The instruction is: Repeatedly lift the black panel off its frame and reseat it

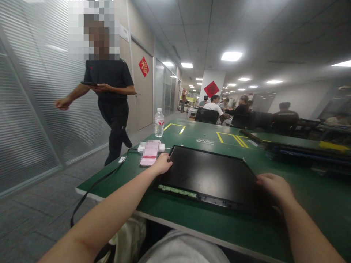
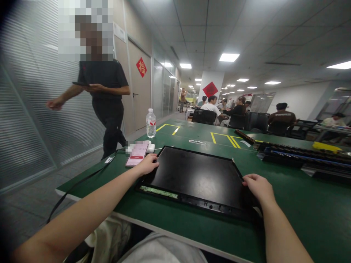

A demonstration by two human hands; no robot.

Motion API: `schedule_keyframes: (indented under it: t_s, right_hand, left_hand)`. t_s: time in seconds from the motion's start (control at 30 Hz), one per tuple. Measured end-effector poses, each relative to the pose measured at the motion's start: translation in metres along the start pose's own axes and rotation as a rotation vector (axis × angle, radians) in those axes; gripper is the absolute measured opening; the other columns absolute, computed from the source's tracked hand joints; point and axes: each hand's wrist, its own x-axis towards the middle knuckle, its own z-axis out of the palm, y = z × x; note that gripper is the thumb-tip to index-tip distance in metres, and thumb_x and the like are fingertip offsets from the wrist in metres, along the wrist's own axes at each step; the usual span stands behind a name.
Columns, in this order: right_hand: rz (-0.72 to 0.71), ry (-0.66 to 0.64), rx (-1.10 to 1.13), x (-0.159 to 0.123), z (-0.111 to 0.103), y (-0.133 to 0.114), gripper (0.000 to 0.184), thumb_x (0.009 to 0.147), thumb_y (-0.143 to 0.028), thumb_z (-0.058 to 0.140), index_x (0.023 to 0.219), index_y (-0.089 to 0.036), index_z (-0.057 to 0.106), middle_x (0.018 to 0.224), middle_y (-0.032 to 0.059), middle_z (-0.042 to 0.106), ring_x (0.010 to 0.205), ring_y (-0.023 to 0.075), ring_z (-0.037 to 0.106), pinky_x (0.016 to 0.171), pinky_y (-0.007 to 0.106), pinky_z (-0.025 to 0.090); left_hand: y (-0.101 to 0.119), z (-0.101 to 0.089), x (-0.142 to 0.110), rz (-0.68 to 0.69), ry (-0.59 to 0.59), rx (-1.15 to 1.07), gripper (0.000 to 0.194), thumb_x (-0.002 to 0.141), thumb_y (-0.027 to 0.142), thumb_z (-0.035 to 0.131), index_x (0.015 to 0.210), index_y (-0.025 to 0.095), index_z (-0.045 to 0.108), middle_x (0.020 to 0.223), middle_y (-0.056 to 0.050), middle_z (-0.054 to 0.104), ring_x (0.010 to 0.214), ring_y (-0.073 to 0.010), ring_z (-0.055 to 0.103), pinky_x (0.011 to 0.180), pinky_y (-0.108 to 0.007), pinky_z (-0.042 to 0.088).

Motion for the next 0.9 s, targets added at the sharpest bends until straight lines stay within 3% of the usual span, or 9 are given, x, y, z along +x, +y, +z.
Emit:
schedule_keyframes:
  t_s: [0.33,0.73,0.9]
  right_hand:
    - [-0.037,0.053,0.000,-0.0041,0.0008,-0.0029,0.021,0.070,-0.035,0.059,0.076,-0.021,0.074,0.077,0.0083,0.076,0.074,0.0249,0.067,0.061,0.033,0.044]
    - [0.001,0.023,0.049,-0.0044,0.0026,-0.0020,0.023,0.073,-0.035,0.057,0.080,-0.022,0.073,0.078,0.0071,0.077,0.075,0.0246,0.068,0.063,0.033,0.045]
    - [0.000,0.009,0.056,-0.0067,0.0009,-0.0033,0.021,0.074,-0.035,0.057,0.080,-0.022,0.072,0.077,0.0066,0.077,0.078,0.0245,0.068,0.064,0.032,0.045]
  left_hand:
    - [-0.0012,0.0018,0.0016,0.028,0.028,0.036,0.024,0.081,0.021,0.059,0.095,0.013,0.077,0.133,-0.016,0.062,0.128,-0.0275,0.056,0.112,-0.032,0.038]
    - [-0.0021,0.0026,0.0023,0.037,0.036,0.031,0.022,0.079,0.023,0.059,0.090,0.014,0.075,0.131,-0.016,0.063,0.129,-0.0276,0.055,0.111,-0.032,0.039]
    - [-0.0010,-0.0003,-0.0004,-0.001,-0.005,-0.003,0.031,0.078,0.036,0.064,0.097,0.013,0.073,0.135,-0.017,0.059,0.128,-0.0288,0.055,0.109,-0.032,0.041]
